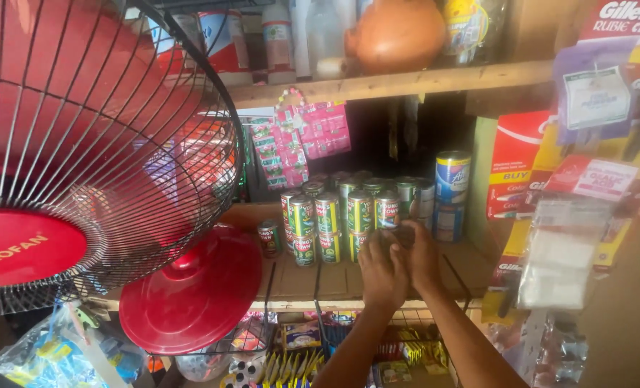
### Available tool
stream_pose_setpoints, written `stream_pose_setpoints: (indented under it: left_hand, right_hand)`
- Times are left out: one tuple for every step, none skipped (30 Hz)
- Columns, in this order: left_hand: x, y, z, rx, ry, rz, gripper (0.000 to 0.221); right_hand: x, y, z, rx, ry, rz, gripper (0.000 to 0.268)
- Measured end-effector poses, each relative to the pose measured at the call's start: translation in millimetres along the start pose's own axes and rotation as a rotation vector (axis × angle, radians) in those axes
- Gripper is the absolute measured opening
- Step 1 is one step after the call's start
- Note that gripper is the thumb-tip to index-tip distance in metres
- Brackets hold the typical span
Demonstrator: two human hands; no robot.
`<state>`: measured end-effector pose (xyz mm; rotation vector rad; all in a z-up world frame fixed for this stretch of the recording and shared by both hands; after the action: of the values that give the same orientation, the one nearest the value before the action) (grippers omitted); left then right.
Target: Taking small cans out of a cardboard box and arranging them neatly on a shop shelf.
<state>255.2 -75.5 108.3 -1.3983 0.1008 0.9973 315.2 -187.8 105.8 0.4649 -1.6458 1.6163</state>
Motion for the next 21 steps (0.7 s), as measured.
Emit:
stream_pose_setpoints:
  left_hand:
    - [2.6,1.7,-1.0,0.001,-0.001,0.008,0.057]
    - [5.0,3.5,-1.7,-0.007,-0.002,0.002,0.057]
    - [7.1,4.9,-2.9,-0.015,-0.003,-0.005,0.056]
    - [5.8,6.2,-1.7,-0.013,-0.003,0.001,0.056]
    - [3.7,4.6,0.7,-0.028,-0.004,-0.01,0.056]
    - [1.4,3.1,3.1,-0.043,-0.004,-0.022,0.055]
    - [2.4,3.1,3.2,-0.043,-0.005,-0.018,0.055]
    - [3.1,3.1,2.7,-0.033,-0.012,-0.022,0.052]
    - [3.6,3.6,1.8,-0.02,-0.019,-0.026,0.048]
    - [8.8,5.1,-2.2,-0.017,-0.019,-0.024,0.048]
    - [12.2,6.0,-5.7,-0.032,-0.05,-0.067,0.046]
    - [15.4,7.1,-9.1,-0.047,-0.081,-0.111,0.044]
    - [13.7,5.4,-8.3,-0.051,-0.08,-0.112,0.044]
    - [11.6,3.9,-7.3,-0.061,-0.081,-0.125,0.046]
    - [10.2,5.5,-5.7,-0.068,-0.082,-0.133,0.049]
    - [9.9,5.8,-4.2,-0.068,-0.084,-0.129,0.049]
    - [9.5,6.6,-4.3,-0.062,-0.069,-0.116,0.051]
    - [8.9,7.5,-4.6,-0.055,-0.055,-0.103,0.053]
    - [8.0,7.5,-4.0,-0.055,-0.054,-0.102,0.053]
    - [6.7,7.5,-3.0,-0.062,-0.062,-0.106,0.053]
    - [5.3,7.4,-2.0,-0.067,-0.068,-0.112,0.053]
  right_hand:
    - [2.6,0.5,-0.5,0.005,0.001,-0.006,0.044]
    - [6.5,0.9,-0.5,-0.007,0.034,0.025,0.046]
    - [10.3,1.0,-0.1,-0.019,0.067,0.057,0.049]
    - [2.9,3.7,-0.9,-0.016,0.068,0.052,0.049]
    - [-0.8,3.8,-2.3,-0.028,0.189,0.109,0.049]
    - [-4.3,4.0,-4.0,-0.04,0.31,0.166,0.049]
    - [-5.6,5.0,-4.2,-0.037,0.311,0.165,0.049]
    - [-7.2,6.0,-4.1,-0.034,0.238,0.156,0.049]
    - [-9.0,7.6,-3.3,-0.033,0.166,0.145,0.049]
    - [-4.8,8.9,-2.9,-0.033,0.167,0.142,0.049]
    - [-2.4,9.1,-2.5,-0.033,0.2,0.085,0.048]
    - [0.2,9.5,-2.1,-0.033,0.233,0.029,0.047]
    - [-3.1,8.5,-1.7,-0.032,0.232,0.033,0.047]
    - [-2.8,7.7,-0.6,-0.06,0.292,0.12,0.049]
    - [-3.6,10.6,-0.1,-0.084,0.351,0.202,0.051]
    - [-7.1,8.4,-1.8,-0.08,0.351,0.201,0.051]
    - [-9.7,7.5,-1.1,-0.1,0.399,0.232,0.048]
    - [-12.5,6.6,-0.3,-0.119,0.447,0.263,0.045]
    - [-4.1,8.4,0.0,-0.118,0.448,0.262,0.045]
    - [2.0,9.7,0.4,-0.097,0.358,0.201,0.043]
    - [8.1,11.2,0.6,-0.078,0.269,0.139,0.041]
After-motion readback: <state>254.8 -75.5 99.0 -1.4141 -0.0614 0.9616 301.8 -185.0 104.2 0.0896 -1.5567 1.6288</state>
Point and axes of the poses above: each hand's wrist, its own y-axis away from the middle knuckle, its own z-axis out of the back of the hand, x = y × z, the point moved 4 cm from there along -y, towards the middle knuckle, and after that the axes turned 1 degree about z, right-handed, at the moved point
